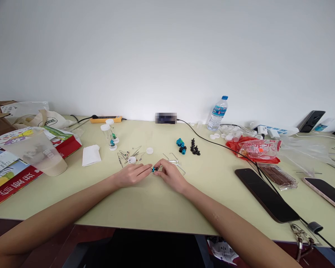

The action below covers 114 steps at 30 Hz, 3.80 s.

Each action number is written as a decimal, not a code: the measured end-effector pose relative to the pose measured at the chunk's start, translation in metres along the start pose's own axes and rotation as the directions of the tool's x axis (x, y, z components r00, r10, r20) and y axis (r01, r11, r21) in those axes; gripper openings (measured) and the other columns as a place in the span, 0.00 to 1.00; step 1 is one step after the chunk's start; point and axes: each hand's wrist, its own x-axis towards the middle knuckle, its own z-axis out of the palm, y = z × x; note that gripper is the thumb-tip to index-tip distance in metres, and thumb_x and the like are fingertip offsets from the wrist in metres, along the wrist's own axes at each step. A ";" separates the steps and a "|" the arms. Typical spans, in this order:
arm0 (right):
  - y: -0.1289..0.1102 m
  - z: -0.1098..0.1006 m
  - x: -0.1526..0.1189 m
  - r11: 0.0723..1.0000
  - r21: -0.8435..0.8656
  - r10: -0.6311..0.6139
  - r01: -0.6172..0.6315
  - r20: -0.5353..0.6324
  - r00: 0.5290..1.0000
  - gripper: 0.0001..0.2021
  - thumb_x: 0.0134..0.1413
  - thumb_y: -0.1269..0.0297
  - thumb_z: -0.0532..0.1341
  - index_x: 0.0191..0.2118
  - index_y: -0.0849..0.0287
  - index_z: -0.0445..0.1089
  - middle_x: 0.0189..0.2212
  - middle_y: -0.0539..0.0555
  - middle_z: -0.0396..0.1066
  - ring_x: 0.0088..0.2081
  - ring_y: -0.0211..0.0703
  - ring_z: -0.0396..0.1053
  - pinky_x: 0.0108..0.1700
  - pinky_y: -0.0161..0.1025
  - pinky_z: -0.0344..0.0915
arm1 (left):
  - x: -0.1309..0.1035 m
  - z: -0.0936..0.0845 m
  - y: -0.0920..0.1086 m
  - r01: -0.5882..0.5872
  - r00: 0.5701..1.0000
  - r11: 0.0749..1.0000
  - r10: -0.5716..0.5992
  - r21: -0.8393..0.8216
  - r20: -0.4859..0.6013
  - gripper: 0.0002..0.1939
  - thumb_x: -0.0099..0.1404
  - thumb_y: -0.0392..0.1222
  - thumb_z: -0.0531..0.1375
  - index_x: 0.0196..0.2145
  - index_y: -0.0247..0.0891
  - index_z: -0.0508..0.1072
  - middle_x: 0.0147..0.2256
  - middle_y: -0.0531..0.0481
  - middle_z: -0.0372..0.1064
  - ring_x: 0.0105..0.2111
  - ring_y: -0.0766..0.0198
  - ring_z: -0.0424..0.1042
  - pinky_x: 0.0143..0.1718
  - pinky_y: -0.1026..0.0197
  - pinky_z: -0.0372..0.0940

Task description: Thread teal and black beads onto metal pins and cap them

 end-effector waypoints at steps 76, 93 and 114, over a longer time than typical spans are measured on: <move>-0.002 -0.002 0.000 0.999 0.029 0.030 -0.032 0.075 0.997 0.10 0.58 0.55 0.53 0.35 0.57 0.62 0.20 0.45 0.58 0.21 0.34 0.55 0.24 0.33 0.52 | 0.001 -0.002 0.000 -0.031 0.999 0.996 0.034 0.079 -0.030 0.06 0.61 0.30 0.54 0.38 0.33 0.67 0.39 0.45 0.70 0.23 0.70 0.63 0.17 0.66 0.54; -0.003 -0.003 0.000 0.999 0.024 0.021 -0.023 0.087 0.996 0.12 0.59 0.55 0.51 0.33 0.57 0.62 0.21 0.46 0.59 0.21 0.35 0.55 0.25 0.33 0.52 | 0.002 -0.003 0.000 -0.035 0.999 0.997 0.036 0.073 -0.012 0.07 0.62 0.30 0.53 0.39 0.33 0.66 0.39 0.44 0.70 0.23 0.70 0.63 0.17 0.66 0.55; -0.001 -0.002 0.001 0.999 0.010 0.052 -0.053 0.071 0.996 0.09 0.56 0.56 0.56 0.36 0.56 0.63 0.20 0.45 0.59 0.21 0.35 0.55 0.24 0.32 0.52 | 0.002 -0.002 0.000 -0.019 1.000 1.000 0.019 0.018 -0.001 0.07 0.63 0.31 0.53 0.39 0.32 0.67 0.39 0.44 0.70 0.23 0.71 0.64 0.17 0.67 0.57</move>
